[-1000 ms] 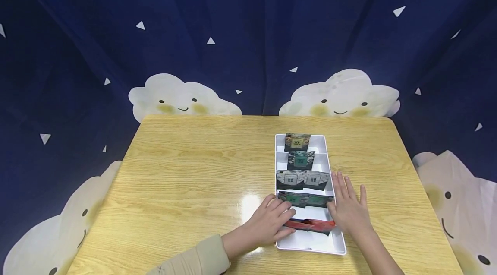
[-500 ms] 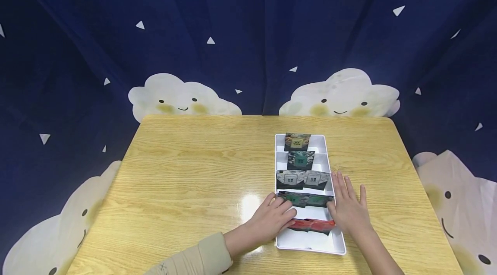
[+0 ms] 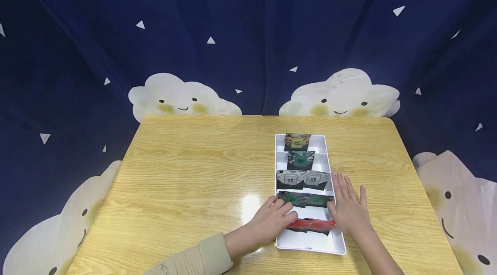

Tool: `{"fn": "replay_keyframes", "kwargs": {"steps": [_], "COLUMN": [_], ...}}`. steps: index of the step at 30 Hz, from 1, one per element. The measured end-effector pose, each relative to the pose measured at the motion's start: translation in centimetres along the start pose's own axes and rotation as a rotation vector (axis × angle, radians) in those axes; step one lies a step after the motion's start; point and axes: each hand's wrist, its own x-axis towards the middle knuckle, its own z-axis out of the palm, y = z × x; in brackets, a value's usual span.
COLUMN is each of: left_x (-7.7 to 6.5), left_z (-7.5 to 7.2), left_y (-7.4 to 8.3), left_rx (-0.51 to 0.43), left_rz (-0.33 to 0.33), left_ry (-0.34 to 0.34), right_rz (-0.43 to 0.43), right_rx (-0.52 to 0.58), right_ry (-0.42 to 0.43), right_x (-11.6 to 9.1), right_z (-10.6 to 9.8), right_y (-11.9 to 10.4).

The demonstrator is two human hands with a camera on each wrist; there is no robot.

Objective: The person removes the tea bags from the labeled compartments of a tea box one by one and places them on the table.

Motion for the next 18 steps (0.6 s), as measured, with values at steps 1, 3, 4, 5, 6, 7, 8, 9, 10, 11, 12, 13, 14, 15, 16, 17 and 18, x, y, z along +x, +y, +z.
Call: {"fn": "replay_keyframes", "kwargs": {"steps": [1, 3, 4, 5, 6, 7, 8, 9, 10, 11, 12, 13, 14, 15, 16, 17, 18], "left_x": [-0.02, -0.09, -0.13, -0.18, -0.22, -0.25, -0.28, -0.30, -0.31, -0.30, -0.29, -0.28, -0.27, -0.26, -0.23, -0.21, -0.19], "left_z": [0.02, 0.08, 0.12, 0.15, 0.19, 0.22, 0.25, 0.27, 0.28, 0.26, 0.24, 0.18, 0.09, -0.01, -0.14, -0.30, -0.49], "left_y": [0.00, 0.02, 0.03, 0.03, 0.03, 0.03, 0.04, 0.04, 0.06, 0.07, 0.10, 0.12, 0.15, 0.18, 0.19, 0.19, 0.18], "left_rx": [0.007, 0.017, 0.020, 0.020, 0.020, 0.016, 0.011, 0.005, -0.001, -0.006, -0.011, -0.017, -0.021, -0.027, -0.031, -0.036, -0.040], "left_rz": [0.000, -0.001, -0.003, -0.004, -0.007, -0.009, -0.011, -0.014, -0.016, -0.019, -0.023, -0.026, -0.030, -0.033, -0.037, -0.040, -0.044], "left_ry": [0.005, 0.021, 0.030, 0.039, 0.048, 0.055, 0.062, 0.067, 0.071, 0.075, 0.078, 0.082, 0.087, 0.092, 0.100, 0.108, 0.116], "right_rz": [0.001, 0.000, 0.001, 0.001, 0.003, 0.004, 0.005, 0.007, 0.009, 0.009, 0.010, 0.011, 0.013, 0.013, 0.013, 0.013, 0.013], "right_rx": [0.000, -0.001, -0.001, -0.002, -0.002, -0.002, -0.002, -0.003, -0.003, -0.003, -0.003, -0.004, -0.004, -0.003, -0.002, -0.004, -0.003], "right_ry": [-0.001, -0.005, -0.007, -0.009, -0.010, -0.011, -0.011, -0.012, -0.013, -0.013, -0.013, -0.013, -0.014, -0.016, -0.018, -0.018, -0.019], "right_x": [0.00, 0.00, 0.00, 0.00, 0.02, 0.03, 0.04, 0.05, 0.07, 0.07, 0.08, 0.08, 0.09, 0.08, 0.07, 0.06, 0.04], "right_z": [-0.03, -0.04, -0.07, -0.07, -0.11, -0.14, -0.16, -0.18, -0.20, -0.19, -0.20, -0.20, -0.21, -0.21, -0.18, -0.17, -0.15], "right_y": [-0.02, -0.06, -0.08, -0.09, -0.10, -0.12, -0.12, -0.13, -0.14, -0.15, -0.16, -0.16, -0.15, -0.14, -0.13, -0.12, -0.10]}}
